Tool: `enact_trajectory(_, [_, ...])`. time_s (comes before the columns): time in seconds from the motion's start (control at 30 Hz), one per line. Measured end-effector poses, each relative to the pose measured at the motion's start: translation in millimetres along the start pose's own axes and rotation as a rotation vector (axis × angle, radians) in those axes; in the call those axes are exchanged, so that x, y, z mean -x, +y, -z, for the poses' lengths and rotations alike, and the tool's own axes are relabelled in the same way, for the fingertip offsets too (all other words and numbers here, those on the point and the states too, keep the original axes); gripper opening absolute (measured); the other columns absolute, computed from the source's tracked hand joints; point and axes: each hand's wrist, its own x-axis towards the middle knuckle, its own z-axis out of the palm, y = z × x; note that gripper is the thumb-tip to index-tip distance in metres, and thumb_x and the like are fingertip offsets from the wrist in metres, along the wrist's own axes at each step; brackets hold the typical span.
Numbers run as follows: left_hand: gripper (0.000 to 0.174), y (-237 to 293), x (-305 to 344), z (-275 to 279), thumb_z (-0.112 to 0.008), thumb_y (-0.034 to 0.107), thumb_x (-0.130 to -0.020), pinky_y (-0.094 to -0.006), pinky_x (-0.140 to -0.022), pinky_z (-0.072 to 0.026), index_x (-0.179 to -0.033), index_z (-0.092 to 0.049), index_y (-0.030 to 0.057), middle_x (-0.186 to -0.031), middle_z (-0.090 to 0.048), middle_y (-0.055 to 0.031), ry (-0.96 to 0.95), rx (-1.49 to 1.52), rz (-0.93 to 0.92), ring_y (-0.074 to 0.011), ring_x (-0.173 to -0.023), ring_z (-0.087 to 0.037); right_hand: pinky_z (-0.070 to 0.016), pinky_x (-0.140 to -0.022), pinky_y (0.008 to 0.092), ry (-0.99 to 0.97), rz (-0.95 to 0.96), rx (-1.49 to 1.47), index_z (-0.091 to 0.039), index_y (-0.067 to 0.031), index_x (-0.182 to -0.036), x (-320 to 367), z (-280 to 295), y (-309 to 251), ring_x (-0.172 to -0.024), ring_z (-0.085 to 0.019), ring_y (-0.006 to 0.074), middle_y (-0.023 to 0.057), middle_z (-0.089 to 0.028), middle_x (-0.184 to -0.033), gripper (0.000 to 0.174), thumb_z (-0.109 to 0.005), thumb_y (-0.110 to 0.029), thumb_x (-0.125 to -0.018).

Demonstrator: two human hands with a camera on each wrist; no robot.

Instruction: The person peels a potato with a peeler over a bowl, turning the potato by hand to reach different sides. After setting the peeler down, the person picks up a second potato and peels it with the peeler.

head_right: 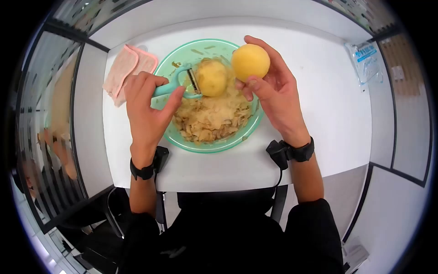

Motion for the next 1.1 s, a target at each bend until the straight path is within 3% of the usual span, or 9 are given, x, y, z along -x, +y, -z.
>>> enact_trajectory(0.03, [0.031, 0.1, 0.4, -0.1, -0.085, 0.027, -0.075, -0.0381, -0.081, -0.0376, -0.085, -0.064, 0.0071, -0.086, -0.058, -0.0031, -0.001, 0.015, -0.001, -0.0251, -0.085, -0.050, -0.0464, -0.065, 0.0208, 0.011, 0.004, 0.061, -0.040, -0.0028, -0.154, 2.0, 1.0, 0.1, -0.087, -0.061, 0.0144, 0.0133, -0.061, -0.132, 0.074, -0.075, -0.024, -0.092])
enact_trajectory(0.13, [0.028, 0.1, 1.3, -0.4, -0.084, 0.024, -0.077, -0.0376, -0.080, -0.0375, -0.085, -0.064, 0.0072, -0.085, -0.058, -0.0036, -0.024, 0.052, -0.004, -0.0256, -0.084, -0.050, -0.0524, -0.065, 0.0255, 0.004, 0.007, 0.058, -0.047, -0.0004, -0.149, 10.1, 3.9, -0.8, -0.085, -0.068, 0.0151, 0.0100, -0.063, -0.120, 0.066, -0.073, -0.001, -0.089])
enact_trajectory(0.23, [0.023, 3.4, 2.7, 1.4, -0.081, 0.020, -0.080, -0.0373, -0.079, -0.0377, -0.086, -0.062, 0.0074, -0.084, -0.057, -0.0042, -0.057, 0.110, 0.029, -0.0259, -0.084, -0.049, -0.0535, -0.064, 0.0232, 0.055, 0.007, 0.111, -0.050, -0.0003, -0.147, 16.6, -2.3, -4.3, -0.088, -0.068, 0.0138, 0.0096, -0.062, -0.123, 0.066, -0.077, -0.003, -0.087])
enact_trajectory(0.43, [0.029, 9.3, 7.3, -2.7, -0.080, 0.021, -0.083, -0.0369, -0.079, -0.0395, -0.096, -0.058, 0.0066, -0.088, -0.055, -0.0044, -0.098, 0.219, 0.164, -0.0250, -0.084, -0.048, -0.0589, -0.071, 0.0240, 0.001, 0.348, 0.533, -0.065, -0.0068, -0.134, 14.1, -2.0, 12.0, -0.091, -0.067, 0.0144, 0.0064, -0.056, -0.112, 0.060, -0.084, -0.007, -0.078])
enact_trajectory(0.6, [0.036, 10.3, 10.1, -4.3, -0.084, 0.021, -0.081, -0.0357, -0.079, -0.0413, -0.101, -0.058, 0.0065, -0.094, -0.053, -0.0041, -0.108, 0.254, 0.206, -0.0236, -0.088, -0.048, -0.0638, -0.085, 0.0315, 0.051, 0.402, 0.614, -0.067, -0.0076, -0.129, 13.7, -5.8, 12.2, -0.102, -0.066, 0.0210, 0.0094, -0.055, -0.114, 0.056, -0.083, -0.005, -0.075])
enact_trajectory(0.73, [0.036, 9.4, 9.9, -3.6, -0.084, 0.021, -0.081, -0.0353, -0.079, -0.0409, -0.101, -0.058, 0.0068, -0.093, -0.054, -0.0040, -0.130, 0.241, 0.202, -0.0232, -0.088, -0.048, -0.0567, -0.093, 0.0295, 0.007, 0.308, 0.515, -0.058, -0.0013, -0.134, 15.1, -2.3, 14.8, -0.112, -0.065, 0.0189, 0.0102, -0.053, -0.130, 0.064, -0.080, 0.004, -0.074])
enact_trajectory(0.93, [0.034, 8.3, 9.2, -4.4, -0.084, 0.022, -0.081, -0.0348, -0.078, -0.0410, -0.098, -0.059, 0.0067, -0.091, -0.054, -0.0037, -0.141, 0.263, 0.190, -0.0232, -0.085, -0.049, -0.0596, -0.085, 0.0308, 0.030, 0.388, 0.621, -0.064, -0.0069, -0.130, 13.4, -4.9, 14.6, -0.105, -0.067, 0.0228, 0.0112, -0.063, -0.122, 0.057, -0.081, -0.005, -0.075])
enact_trajectory(1.07, [0.034, 7.7, 10.0, -5.4, -0.084, 0.022, -0.080, -0.0351, -0.078, -0.0413, -0.097, -0.059, 0.0070, -0.089, -0.055, -0.0037, -0.109, 0.280, 0.185, -0.0234, -0.085, -0.050, -0.0515, -0.104, 0.0351, -0.059, 0.291, 0.618, -0.056, -0.0011, -0.139, 14.8, -0.3, 10.9, -0.122, -0.062, 0.0229, 0.0142, -0.062, -0.133, 0.069, -0.077, 0.004, -0.074])
enact_trajectory(1.1, [0.034, 7.8, 9.6, -5.3, -0.085, 0.021, -0.080, -0.0352, -0.078, -0.0414, -0.097, -0.059, 0.0072, -0.089, -0.055, -0.0036, -0.117, 0.278, 0.176, -0.0235, -0.085, -0.050, -0.0525, -0.096, 0.0321, -0.018, 0.298, 0.580, -0.058, -0.0028, -0.138, 15.2, -2.3, 12.6, -0.114, -0.064, 0.0207, 0.0127, -0.064, -0.127, 0.067, -0.079, 0.000, -0.074])
